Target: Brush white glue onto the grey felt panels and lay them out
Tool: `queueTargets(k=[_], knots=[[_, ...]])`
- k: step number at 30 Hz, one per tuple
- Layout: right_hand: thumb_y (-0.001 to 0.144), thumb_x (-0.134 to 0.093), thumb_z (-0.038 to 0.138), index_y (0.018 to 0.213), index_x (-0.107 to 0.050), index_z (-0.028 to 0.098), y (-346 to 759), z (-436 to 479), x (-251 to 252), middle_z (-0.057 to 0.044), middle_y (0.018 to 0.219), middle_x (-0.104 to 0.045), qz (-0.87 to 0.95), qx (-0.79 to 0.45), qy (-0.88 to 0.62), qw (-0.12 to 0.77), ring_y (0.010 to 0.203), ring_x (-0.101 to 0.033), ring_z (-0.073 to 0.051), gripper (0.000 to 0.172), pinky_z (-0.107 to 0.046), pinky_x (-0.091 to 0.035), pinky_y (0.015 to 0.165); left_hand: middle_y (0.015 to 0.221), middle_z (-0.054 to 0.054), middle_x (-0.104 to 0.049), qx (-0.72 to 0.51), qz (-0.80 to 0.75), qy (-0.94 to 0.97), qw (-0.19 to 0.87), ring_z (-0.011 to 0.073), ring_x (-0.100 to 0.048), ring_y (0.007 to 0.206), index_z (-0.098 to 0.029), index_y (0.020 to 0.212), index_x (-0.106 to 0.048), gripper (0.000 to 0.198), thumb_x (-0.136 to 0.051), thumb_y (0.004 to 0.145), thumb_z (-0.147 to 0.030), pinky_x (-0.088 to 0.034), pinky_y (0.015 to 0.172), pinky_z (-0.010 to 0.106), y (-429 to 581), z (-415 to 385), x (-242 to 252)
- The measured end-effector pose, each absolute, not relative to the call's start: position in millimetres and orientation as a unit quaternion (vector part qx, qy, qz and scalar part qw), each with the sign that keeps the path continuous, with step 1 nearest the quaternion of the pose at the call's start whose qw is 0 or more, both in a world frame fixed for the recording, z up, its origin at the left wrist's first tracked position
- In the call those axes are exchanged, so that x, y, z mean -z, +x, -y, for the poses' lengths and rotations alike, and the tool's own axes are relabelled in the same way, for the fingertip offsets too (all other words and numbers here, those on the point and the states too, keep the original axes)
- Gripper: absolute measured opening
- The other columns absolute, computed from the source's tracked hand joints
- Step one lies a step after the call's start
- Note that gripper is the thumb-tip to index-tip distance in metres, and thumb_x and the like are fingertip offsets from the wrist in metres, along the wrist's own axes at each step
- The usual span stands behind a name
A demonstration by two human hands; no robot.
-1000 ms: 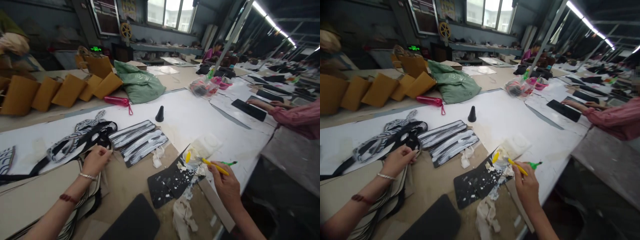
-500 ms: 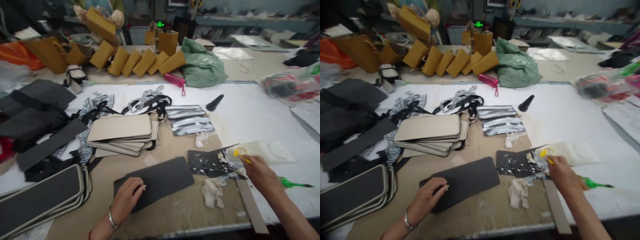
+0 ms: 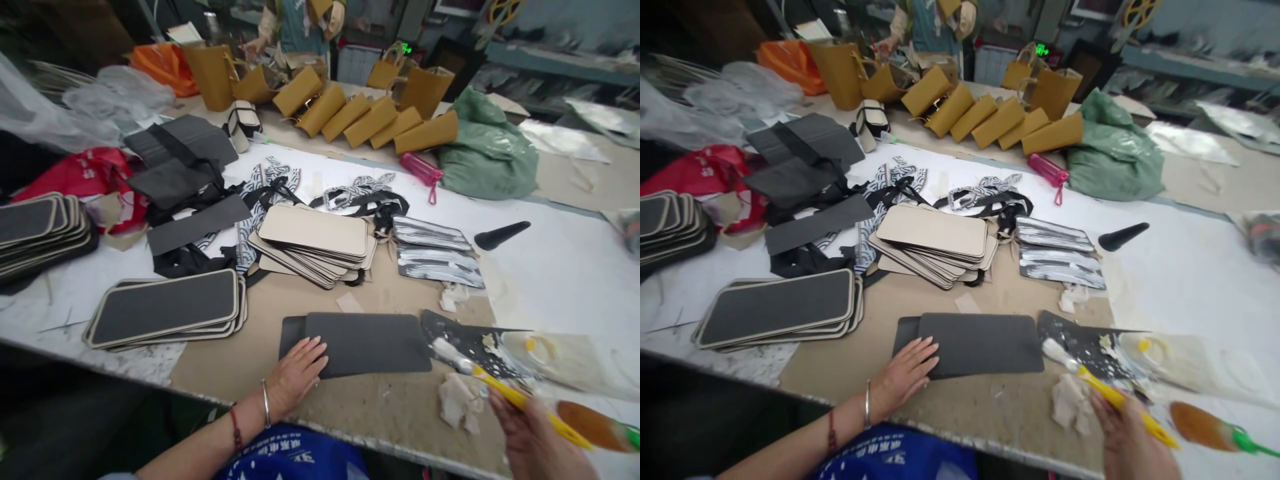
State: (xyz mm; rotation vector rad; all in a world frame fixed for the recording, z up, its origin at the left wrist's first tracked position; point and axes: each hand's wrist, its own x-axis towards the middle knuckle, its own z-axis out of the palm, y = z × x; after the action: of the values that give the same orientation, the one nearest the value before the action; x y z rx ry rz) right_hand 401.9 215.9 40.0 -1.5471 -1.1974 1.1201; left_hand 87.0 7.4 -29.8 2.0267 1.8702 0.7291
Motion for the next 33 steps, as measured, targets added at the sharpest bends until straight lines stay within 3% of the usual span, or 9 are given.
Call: queueTargets(k=[4,10,17,33], knots=[[0.065,-0.071,0.043,0.084,-0.061,0.015,291.7,-160.9,-39.3,-0.004,0.079,-0.066,0.379,-0.605,-0.578,0.395,0.069,-0.064,-0.017,0.035,-0.031,-0.057,0.067,0.118,0.014,-0.059,-0.268,-0.638,0.713,0.114,0.0244,-0.047,0.118,-0.016,0.111,-0.055,0.029,-0.043,0.085,-0.010,-0.044,0.096,0.045,84.4,-5.2,34.8],[0.065,-0.070,0.048,0.085,-0.061,0.012,214.6,-129.2,-20.9,-0.005,0.072,-0.067,0.401,-0.650,-0.546,0.345,0.067,-0.065,-0.018,0.043,-0.028,-0.057,0.064,0.112,0.010,-0.063,-0.280,-0.623,0.728,0.054,0.0215,-0.053,0.113,-0.016,0.105,-0.058,0.024,-0.040,0.088,-0.015,-0.048,0.092,0.040,80.3,-6.1,42.8],[0.063,-0.070,0.051,0.084,-0.061,0.011,210.0,-133.0,-9.2,-0.004,0.070,-0.067,0.432,-0.615,-0.559,0.351,0.066,-0.066,-0.018,0.046,-0.028,-0.057,0.063,0.111,0.011,-0.063,-0.299,-0.614,0.729,0.050,0.0202,-0.053,0.112,-0.016,0.105,-0.058,0.023,-0.042,0.087,-0.016,-0.049,0.091,0.039,77.5,-7.1,47.8],[0.057,-0.074,0.050,0.079,-0.061,0.009,346.2,-226.4,1.6,-0.003,0.061,-0.066,0.365,-0.444,-0.650,0.498,0.059,-0.065,-0.016,0.048,-0.022,-0.056,0.059,0.111,0.008,-0.064,-0.269,-0.586,0.765,0.001,0.0207,-0.056,0.109,-0.018,0.109,-0.057,0.028,-0.040,0.088,-0.014,-0.053,0.086,0.036,70.6,-10.0,46.3]])
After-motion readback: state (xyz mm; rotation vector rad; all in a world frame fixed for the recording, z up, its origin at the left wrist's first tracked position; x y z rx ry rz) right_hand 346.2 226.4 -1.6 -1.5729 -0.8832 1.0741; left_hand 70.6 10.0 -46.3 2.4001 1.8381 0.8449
